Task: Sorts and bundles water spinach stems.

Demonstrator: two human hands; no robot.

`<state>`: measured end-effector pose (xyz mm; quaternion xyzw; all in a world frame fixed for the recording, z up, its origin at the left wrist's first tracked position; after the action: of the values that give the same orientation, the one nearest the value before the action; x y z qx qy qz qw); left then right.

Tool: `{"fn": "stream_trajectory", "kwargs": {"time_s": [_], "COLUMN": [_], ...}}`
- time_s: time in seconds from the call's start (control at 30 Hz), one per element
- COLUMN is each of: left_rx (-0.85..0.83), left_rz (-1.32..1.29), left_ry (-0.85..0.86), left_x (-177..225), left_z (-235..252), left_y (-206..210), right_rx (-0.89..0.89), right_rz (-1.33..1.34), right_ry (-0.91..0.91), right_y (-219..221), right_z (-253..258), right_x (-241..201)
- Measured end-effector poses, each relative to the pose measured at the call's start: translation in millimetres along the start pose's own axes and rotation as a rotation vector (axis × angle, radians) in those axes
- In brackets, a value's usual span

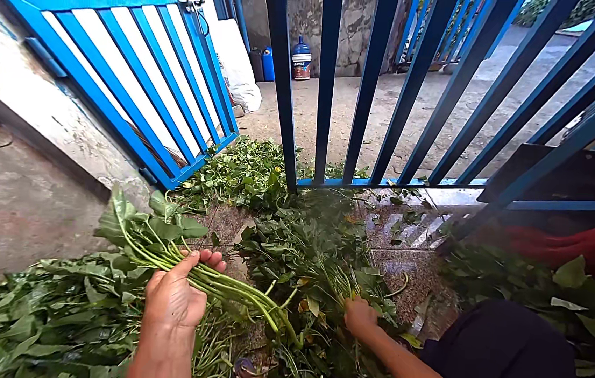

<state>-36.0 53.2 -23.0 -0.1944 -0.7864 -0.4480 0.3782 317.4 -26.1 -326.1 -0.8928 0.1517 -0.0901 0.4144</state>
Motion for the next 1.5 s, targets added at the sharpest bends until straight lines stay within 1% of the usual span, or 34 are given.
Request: {"fn": "stream_trajectory", "kwargs": {"time_s": [0.07,0.1,0.17,0.2,0.3,0.37,0.4,0.47,0.53,0.63,0.8,0.97,1.07,1.23,1.33,1.4,1.5], "left_rx": [-0.034,-0.061,-0.109,-0.131,-0.173,-0.178,-0.18,-0.183,-0.163,-0.113,-0.084,-0.107,-0.118,-0.163,-0.198,-0.25,-0.336], "left_rz": [-0.009,-0.009,-0.008,0.0,0.039,0.078,0.094,0.111,0.122,0.123,0.117,0.099,0.074,0.088,0.084,0.054,-0.013], "left_ry": [-0.047,-0.075,-0.107,-0.115,-0.121,-0.113,-0.11,-0.107,-0.093,-0.06,-0.061,-0.106,-0.183,-0.275,-0.275,-0.264,-0.265], "left_x": [-2,-3,-5,-6,-13,-15,-17,-19,-21,-20,-19,-28,-41,-61,-66,-67,-67], "left_z": [-2,-4,-4,-5,-9,-12,-12,-11,-10,-11,-13,-20,-26,-34,-35,-36,-36], "left_y": [4,6,10,11,17,20,21,21,21,20,20,22,24,27,31,34,39], "right_rx": [0.05,0.106,0.263,0.312,0.382,0.504,0.537,0.524,0.452,0.342,0.287,0.371,0.439,0.558,0.625,0.662,0.724], "right_rz": [0.134,0.209,0.343,0.422,0.675,0.888,1.006,1.233,1.421,1.568,1.651,1.644,1.613,1.449,1.309,1.217,1.089], "right_ry": [0.005,-0.013,-0.083,-0.12,-0.217,-0.307,-0.349,-0.411,-0.44,-0.462,-0.491,-0.49,-0.528,-0.62,-0.717,-0.774,-0.792], "right_y": [-4,-10,-22,-25,-35,-47,-55,-71,-83,-93,-95,-102,-112,-129,-132,-129,-127], "right_z": [-9,-18,-38,-45,-59,-68,-73,-82,-88,-93,-96,-102,-113,-138,-152,-155,-159], "right_x": [-1,-2,-3,-3,-5,-13,-17,-25,-31,-36,-39,-43,-50,-63,-71,-75,-79]}}
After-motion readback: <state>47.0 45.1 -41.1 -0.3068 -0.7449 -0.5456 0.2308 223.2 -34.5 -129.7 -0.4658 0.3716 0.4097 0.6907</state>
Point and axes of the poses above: each hand's wrist, its own z-axis towards the middle knuckle, its own y-axis out of the palm, x = y × z, the point moved 7 cm from there along z, towards the middle knuckle, and after that the axes turned 14 degrees about -z, right-handed, at the moved point
